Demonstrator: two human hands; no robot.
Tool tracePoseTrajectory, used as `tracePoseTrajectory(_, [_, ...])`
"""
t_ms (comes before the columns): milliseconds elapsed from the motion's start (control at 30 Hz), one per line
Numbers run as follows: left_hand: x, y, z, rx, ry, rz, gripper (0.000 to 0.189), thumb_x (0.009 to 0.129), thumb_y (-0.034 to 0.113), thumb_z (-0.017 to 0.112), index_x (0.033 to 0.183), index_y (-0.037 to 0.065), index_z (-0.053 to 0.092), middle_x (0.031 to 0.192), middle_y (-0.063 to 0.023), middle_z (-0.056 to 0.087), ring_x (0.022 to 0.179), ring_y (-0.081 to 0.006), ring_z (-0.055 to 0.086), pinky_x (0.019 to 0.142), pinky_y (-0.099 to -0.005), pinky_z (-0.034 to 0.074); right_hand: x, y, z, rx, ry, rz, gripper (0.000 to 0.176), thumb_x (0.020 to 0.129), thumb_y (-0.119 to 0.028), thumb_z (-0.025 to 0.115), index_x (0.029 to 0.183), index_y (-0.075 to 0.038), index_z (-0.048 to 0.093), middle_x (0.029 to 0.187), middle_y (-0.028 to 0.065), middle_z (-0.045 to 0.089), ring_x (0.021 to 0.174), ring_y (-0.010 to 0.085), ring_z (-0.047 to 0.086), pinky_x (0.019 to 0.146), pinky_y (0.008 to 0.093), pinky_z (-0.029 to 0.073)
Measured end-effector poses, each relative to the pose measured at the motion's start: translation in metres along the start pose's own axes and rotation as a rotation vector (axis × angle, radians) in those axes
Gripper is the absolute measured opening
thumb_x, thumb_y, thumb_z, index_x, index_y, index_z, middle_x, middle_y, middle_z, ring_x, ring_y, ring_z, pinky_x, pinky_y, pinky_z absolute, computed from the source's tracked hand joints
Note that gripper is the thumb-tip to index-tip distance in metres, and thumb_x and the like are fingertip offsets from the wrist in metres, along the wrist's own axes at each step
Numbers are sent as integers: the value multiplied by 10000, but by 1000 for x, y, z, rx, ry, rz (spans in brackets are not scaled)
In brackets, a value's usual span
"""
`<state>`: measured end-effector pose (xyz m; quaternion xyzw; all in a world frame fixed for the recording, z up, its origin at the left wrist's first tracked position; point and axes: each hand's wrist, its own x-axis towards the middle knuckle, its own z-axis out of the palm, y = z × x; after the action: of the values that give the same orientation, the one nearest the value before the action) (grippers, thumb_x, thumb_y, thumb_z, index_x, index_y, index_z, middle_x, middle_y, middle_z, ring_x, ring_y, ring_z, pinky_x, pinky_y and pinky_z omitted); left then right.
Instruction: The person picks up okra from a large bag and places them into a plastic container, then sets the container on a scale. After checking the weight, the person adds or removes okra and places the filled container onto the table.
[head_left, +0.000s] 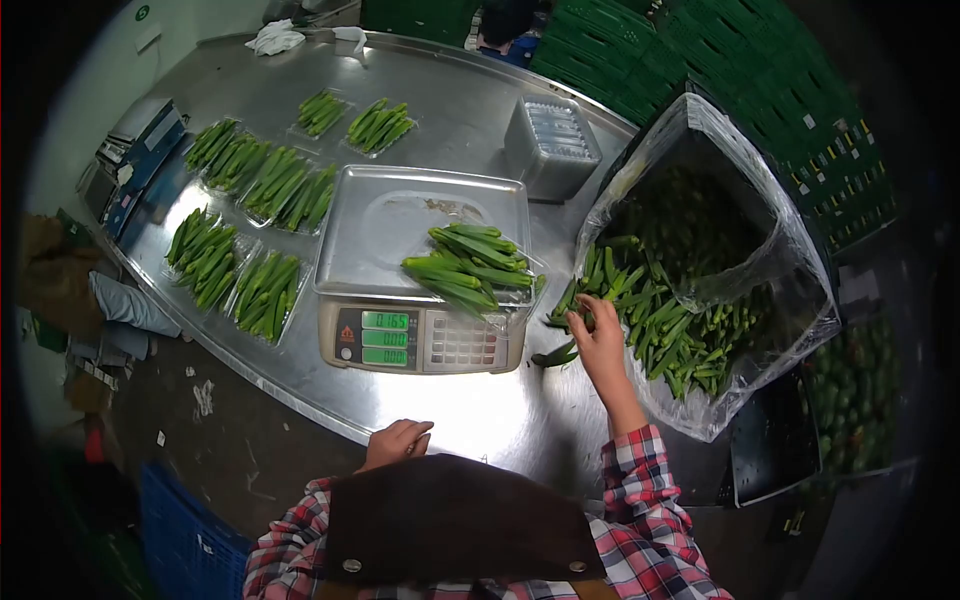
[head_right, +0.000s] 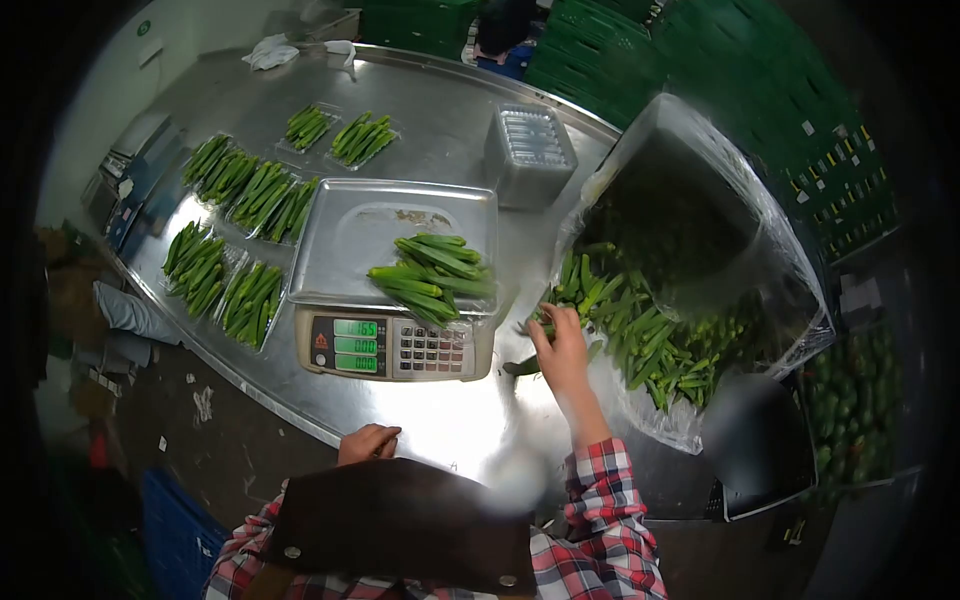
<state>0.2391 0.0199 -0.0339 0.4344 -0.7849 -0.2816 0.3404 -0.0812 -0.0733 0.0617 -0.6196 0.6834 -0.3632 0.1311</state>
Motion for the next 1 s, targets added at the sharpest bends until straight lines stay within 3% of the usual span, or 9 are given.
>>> tracePoseTrajectory(100, [1, 2, -5, -90, -37, -83, 183, 748, 86, 643, 927, 53, 622, 776, -87, 618, 656, -199, 621, 560, -272, 498, -18, 13, 3, 88, 56, 92, 262, 806, -122, 626, 1035, -7, 573, 862, 64, 546, 621, 102, 497, 532, 220, 403])
tracePoseTrajectory(233, [-2, -5, -4, -129, -73, -96, 188, 771, 109, 639, 946, 45, 614, 781, -91, 619, 657, -204, 620, 567, -274, 498, -24, 0, 11, 439, -42, 427, 256, 861, -174, 576, 1035, 12, 550, 805, 59, 553, 489, 66, 464, 399, 206, 371])
tracePoseTrajectory(267, [-2, -5, -4, -127, -81, -88, 189, 775, 114, 638, 950, 45, 613, 783, -90, 619, 662, -206, 620, 570, -276, 499, -24, 1, 16, 473, -51, 382, 270, 882, -225, 549, 1013, 10, 530, 763, 63, 556, 458, 69, 469, 358, 203, 364])
tracePoseTrajectory(367, [1, -3, -9, -116, -130, -47, 196, 783, 124, 636, 958, 41, 610, 785, -91, 619, 687, -211, 620, 588, -280, 500, -21, -14, 26, 632, -121, 490, 287, 893, -266, 532, 971, 9, 516, 746, 69, 567, 451, 77, 476, 361, 208, 377])
tracePoseTrajectory(533, [-2, -5, -13, -179, -166, -87, 188, 792, 119, 625, 962, 40, 609, 800, -97, 614, 712, -209, 619, 614, -278, 497, -15, -28, 49, 765, -280, 639, 523, 873, -471, 479, 992, 38, 465, 732, 136, 581, 446, 135, 523, 368, 248, 438])
tracePoseTrajectory(700, [5, -4, -16, -327, -114, -255, 170, 826, 74, 579, 984, 19, 605, 799, -86, 604, 707, -156, 608, 630, -250, 484, -16, -38, 65, 903, -301, 695, 265, 882, -152, 497, 1030, 66, 470, 790, 158, 595, 556, 194, 594, 484, 296, 529])
tracePoseTrajectory(833, [25, -13, -25, -662, 88, -460, 215, 887, 94, 510, 1055, -30, 564, 878, -94, 596, 766, -151, 598, 675, -245, 490, -28, -20, 64, 1009, -311, 636, 250, 882, -106, 464, 1053, 77, 458, 823, 158, 578, 641, 211, 618, 565, 285, 542])
tracePoseTrajectory(1000, [80, 0, -72, -1229, 163, -648, 440, 951, 323, 370, 1245, -4, 386, 1090, -128, 521, 906, -204, 580, 718, -324, 526, -44, -40, 42, 972, -446, 581, 304, 882, -67, 463, 1137, 96, 444, 822, 157, 593, 645, 217, 622, 593, 300, 549])
